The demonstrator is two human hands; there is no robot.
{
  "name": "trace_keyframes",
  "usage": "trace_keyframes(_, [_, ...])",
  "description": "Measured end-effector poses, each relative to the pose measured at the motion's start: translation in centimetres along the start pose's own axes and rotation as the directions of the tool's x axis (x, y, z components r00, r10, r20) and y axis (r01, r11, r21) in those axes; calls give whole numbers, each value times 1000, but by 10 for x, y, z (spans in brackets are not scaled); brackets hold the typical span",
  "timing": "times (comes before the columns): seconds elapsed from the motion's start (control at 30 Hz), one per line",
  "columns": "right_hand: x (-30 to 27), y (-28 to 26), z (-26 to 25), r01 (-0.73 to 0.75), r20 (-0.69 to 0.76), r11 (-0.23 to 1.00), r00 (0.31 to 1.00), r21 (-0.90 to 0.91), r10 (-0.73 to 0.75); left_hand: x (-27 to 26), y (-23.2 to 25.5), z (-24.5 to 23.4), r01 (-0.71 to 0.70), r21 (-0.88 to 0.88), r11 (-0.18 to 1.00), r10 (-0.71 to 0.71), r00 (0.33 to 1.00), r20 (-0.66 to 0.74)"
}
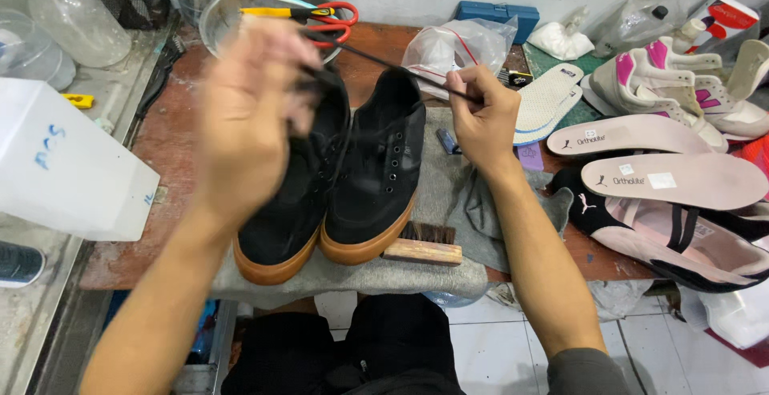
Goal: The person cleans a pair of black shoes with brown soles using a brush and a cloth. They scrub the soles and sides, then wipe the uppers and laces. The shoes remain on a gray cloth on the workbench throughout the process.
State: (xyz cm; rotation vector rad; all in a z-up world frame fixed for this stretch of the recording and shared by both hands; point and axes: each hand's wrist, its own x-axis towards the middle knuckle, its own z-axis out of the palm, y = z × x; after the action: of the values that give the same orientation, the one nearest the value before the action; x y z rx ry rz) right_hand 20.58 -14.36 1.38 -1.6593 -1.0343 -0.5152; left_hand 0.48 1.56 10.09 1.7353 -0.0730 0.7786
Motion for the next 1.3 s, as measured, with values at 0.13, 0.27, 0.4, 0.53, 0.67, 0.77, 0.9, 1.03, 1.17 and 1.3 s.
trace_keyframes(0.13, [1,-13,2,42,126,997,991,-58,-34,-10,21,-11,-210,5,978,203,937,-285])
trace_keyframes(0.27, [1,-12,2,80,176,992,982,-93,-63,-11,20,0,-278,-78,957,225,887,-403])
trace_keyframes(0.4, [5,10,-10,101,185,983,980,-154,-72,-3,16,-17,-364,-268,892,120,762,-636])
trace_keyframes(0.53, [8,18,-13,-23,164,991,985,-129,45,2,14,-29,-486,-330,809,151,714,-683])
trace_keyframes(0.67, [12,17,-18,-140,65,981,987,-137,150,6,10,-26,-510,-329,795,165,703,-692])
trace_keyframes(0.77, [14,32,-21,-190,42,974,982,124,186,12,20,-21,-210,-59,976,128,771,-624])
trace_keyframes(0.9, [15,-5,-13,-472,79,806,875,356,477,16,-1,-23,-222,653,724,307,951,-17])
trace_keyframes(1.03, [8,-9,2,-442,236,695,896,567,377,15,-38,10,-126,962,241,-233,955,183])
trace_keyframes(1.17, [1,10,16,-389,273,522,918,759,287,27,-25,42,-345,530,775,13,847,532])
trace_keyframes(1.3, [4,7,12,-356,197,547,924,758,328,46,-55,41,-347,335,876,192,888,418])
